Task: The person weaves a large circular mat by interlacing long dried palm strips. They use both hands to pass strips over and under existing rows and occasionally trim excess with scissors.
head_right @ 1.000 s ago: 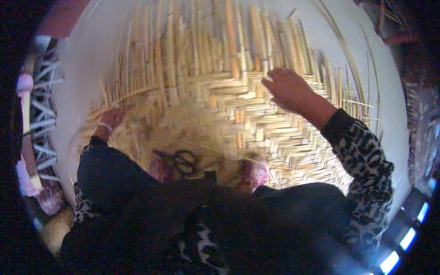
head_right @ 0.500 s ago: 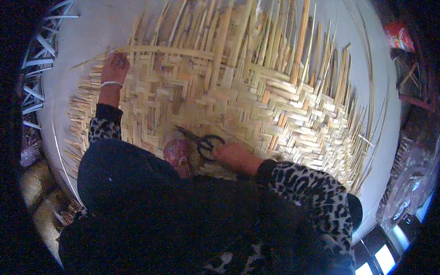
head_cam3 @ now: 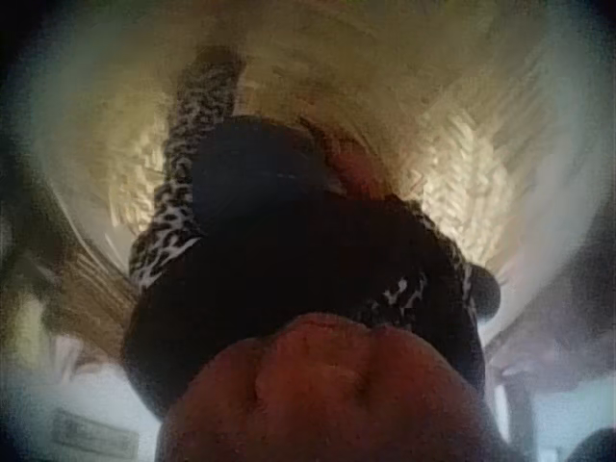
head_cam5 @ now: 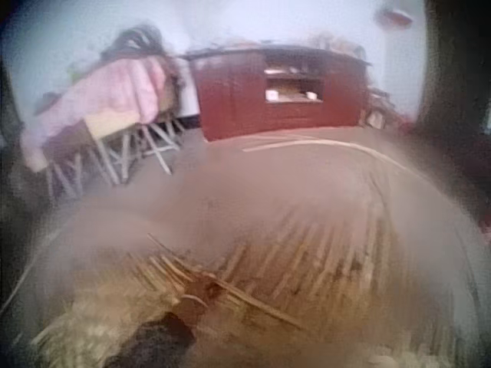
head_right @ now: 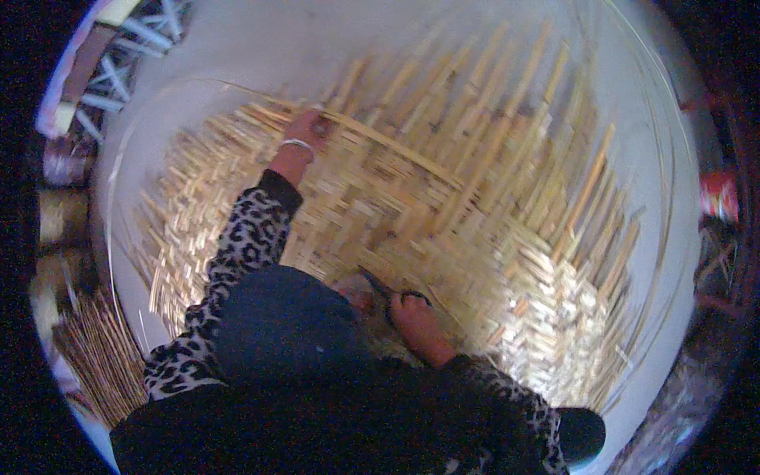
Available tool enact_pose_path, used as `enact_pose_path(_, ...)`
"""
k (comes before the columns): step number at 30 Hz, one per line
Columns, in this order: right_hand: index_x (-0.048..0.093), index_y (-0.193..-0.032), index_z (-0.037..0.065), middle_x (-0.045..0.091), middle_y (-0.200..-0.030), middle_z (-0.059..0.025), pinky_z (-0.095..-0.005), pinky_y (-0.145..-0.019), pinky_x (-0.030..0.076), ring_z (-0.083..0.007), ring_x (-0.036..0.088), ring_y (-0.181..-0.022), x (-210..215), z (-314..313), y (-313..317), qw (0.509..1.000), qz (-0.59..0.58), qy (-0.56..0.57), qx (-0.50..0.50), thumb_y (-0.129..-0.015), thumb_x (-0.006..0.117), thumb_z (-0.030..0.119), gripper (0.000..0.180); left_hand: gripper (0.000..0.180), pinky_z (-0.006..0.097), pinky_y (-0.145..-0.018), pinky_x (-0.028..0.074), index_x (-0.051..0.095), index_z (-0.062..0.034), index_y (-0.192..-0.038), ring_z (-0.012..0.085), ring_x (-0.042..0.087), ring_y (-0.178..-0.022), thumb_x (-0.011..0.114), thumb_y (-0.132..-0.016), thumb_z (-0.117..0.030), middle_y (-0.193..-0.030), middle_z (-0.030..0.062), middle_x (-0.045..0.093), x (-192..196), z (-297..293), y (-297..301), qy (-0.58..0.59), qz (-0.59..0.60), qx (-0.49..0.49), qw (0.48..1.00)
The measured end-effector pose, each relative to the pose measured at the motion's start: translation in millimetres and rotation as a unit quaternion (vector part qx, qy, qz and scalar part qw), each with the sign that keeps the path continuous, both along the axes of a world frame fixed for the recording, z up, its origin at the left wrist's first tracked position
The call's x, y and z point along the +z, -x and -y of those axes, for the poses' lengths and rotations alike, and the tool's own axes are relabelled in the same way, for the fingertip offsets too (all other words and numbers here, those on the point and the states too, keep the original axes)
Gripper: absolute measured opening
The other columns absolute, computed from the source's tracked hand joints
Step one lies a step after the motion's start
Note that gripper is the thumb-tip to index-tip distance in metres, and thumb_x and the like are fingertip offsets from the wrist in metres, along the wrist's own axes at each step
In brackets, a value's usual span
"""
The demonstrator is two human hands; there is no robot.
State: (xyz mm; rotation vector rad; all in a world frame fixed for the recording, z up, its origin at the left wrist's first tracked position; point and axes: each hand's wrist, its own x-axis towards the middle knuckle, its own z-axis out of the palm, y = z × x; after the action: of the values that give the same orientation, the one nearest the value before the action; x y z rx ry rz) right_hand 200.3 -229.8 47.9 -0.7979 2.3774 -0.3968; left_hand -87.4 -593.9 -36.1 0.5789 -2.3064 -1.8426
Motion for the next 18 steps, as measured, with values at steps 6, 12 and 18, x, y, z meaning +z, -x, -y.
enact_pose_path(6, 0.049, -0.11, -0.003, 0.058, -0.098, -0.0223, -0.0496, -0.08, 0.05, -0.0427, 0.059, -0.093, -5.1, -9.7, 18.9, 0.985, 0.109, -0.003, -0.137, -0.082, 0.058, 0.016, 0.035, 0.015, 0.036, -0.061, 0.052, 0.059, -0.0053, -0.093, 0.0234, 0.062, -0.079, 0.065, -0.085, -0.017, -0.085, 0.0085, 0.062, 27.4, 22.0, 12.8, -0.449, 0.073, 0.174, 0.874)
enact_pose_path(12, 0.05, -0.108, -0.001, 0.056, -0.104, -0.0247, -0.0477, -0.082, 0.05, -0.0423, 0.055, -0.101, -15.0, -23.2, 3.0, 0.972, 0.161, 0.079, -0.153, -0.082, 0.058, 0.015, 0.031, 0.01, 0.038, -0.063, 0.054, 0.058, -0.0067, -0.09, 0.0221, 0.062, -0.077, 0.065, -0.087, -0.015, -0.081, 0.0083, 0.062, 33.9, 64.4, 20.2, -0.347, 0.013, 0.029, 0.937)
enact_pose_path(18, 0.051, -0.107, 0.001, 0.056, -0.104, -0.0237, -0.0467, -0.08, 0.051, -0.042, 0.056, -0.1, 1.4, -4.8, 8.4, 0.997, 0.054, -0.03, -0.055, -0.081, 0.06, 0.023, 0.035, 0.011, 0.038, -0.063, 0.054, 0.059, -0.0066, -0.09, 0.0226, 0.063, -0.077, 0.066, -0.084, -0.012, -0.08, 0.0086, 0.062, 67.9, 118.9, 25.7, -0.351, 0.016, 0.12, 0.929)
